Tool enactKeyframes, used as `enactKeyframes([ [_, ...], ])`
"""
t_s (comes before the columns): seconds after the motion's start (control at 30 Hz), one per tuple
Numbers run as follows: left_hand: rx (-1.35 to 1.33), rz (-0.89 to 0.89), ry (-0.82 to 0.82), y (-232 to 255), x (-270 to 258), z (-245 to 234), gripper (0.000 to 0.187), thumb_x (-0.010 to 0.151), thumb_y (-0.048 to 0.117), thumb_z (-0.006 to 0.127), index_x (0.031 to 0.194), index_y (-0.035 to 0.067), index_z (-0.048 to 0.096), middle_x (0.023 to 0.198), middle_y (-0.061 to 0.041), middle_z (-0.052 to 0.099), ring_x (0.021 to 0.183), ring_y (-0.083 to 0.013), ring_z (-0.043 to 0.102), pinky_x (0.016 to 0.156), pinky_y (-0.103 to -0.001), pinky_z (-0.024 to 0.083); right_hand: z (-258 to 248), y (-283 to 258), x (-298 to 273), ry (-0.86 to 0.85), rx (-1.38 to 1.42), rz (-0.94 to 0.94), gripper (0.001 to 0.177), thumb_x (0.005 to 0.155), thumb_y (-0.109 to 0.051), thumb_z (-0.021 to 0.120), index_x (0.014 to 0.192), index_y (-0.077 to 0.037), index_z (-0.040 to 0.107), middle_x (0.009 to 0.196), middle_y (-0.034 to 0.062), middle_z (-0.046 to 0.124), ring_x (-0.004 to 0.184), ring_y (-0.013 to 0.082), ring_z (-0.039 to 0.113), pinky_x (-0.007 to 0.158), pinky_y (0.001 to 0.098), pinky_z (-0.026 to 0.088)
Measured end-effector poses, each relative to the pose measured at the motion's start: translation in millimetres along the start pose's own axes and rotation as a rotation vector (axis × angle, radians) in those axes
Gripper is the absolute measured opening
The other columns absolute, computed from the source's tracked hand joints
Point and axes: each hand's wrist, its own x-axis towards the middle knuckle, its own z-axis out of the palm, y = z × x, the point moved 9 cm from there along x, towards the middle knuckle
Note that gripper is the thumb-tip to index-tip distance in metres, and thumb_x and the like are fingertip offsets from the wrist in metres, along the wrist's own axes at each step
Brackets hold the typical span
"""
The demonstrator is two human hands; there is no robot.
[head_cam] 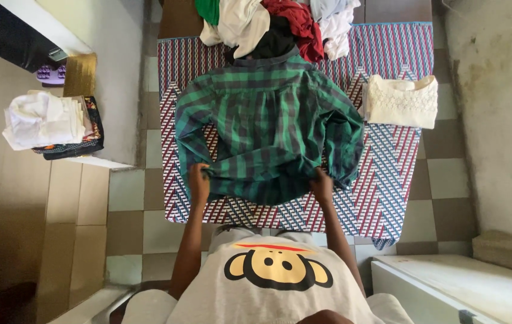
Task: Folding a green checkered shirt and other garments on a table.
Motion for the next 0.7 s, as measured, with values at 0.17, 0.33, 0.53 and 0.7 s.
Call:
enactKeyframes([
  [0.17, -0.07, 0.057, 0.17, 43, 22, -53, 0.024, 0.087, -0.014, 0.059, 0.101, 0.004, 0.067, 0.104, -0.013, 0.065, 0.099, -0.0291, 0.065, 0.088, -0.042, 0.053, -119, -19, 20, 0.479, -0.187, -0.204, 0.03, 0.083, 0.011, 0.06, 0.103, -0.009, 0.071, 0.081, 0.0154, 0.068, 0.066, 0.0278, 0.065, 0.06, 0.0414, 0.047],
  [0.33, -0.365, 0.113, 0.266, 103, 40, -112, 0.021, 0.091, -0.007, 0.054, 0.085, 0.003, 0.071, 0.089, -0.008, 0.069, 0.085, -0.022, 0.065, 0.084, -0.036, 0.051, -224, -122, -4, 0.591, -0.131, -0.088, 0.034, 0.084, 0.018, 0.056, 0.104, -0.006, 0.072, 0.069, 0.0145, 0.052, 0.059, 0.0206, 0.05, 0.058, 0.0372, 0.037],
  [0.53, -1.044, -0.146, -0.093, 67, -1, -129, 0.019, 0.087, -0.005, 0.061, 0.091, 0.01, 0.072, 0.091, 0.002, 0.063, 0.085, -0.0113, 0.059, 0.076, -0.026, 0.046, -240, -103, -30, 0.275, 0.432, -0.251, 0.044, 0.078, 0.022, 0.052, 0.11, -0.005, 0.065, 0.096, -0.0028, 0.058, 0.078, 0.0028, 0.055, 0.063, 0.0186, 0.046],
  [0.7, -0.282, -0.314, -0.199, -56, -78, -60, 0.016, 0.083, -0.003, 0.063, 0.092, 0.007, 0.072, 0.091, -0.004, 0.069, 0.083, -0.0141, 0.063, 0.075, -0.03, 0.048, -179, -10, -53, -0.106, -0.225, 0.001, 0.032, 0.09, 0.004, 0.064, 0.116, -0.012, 0.074, 0.068, 0.0047, 0.065, 0.058, 0.0087, 0.058, 0.054, 0.0322, 0.047],
])
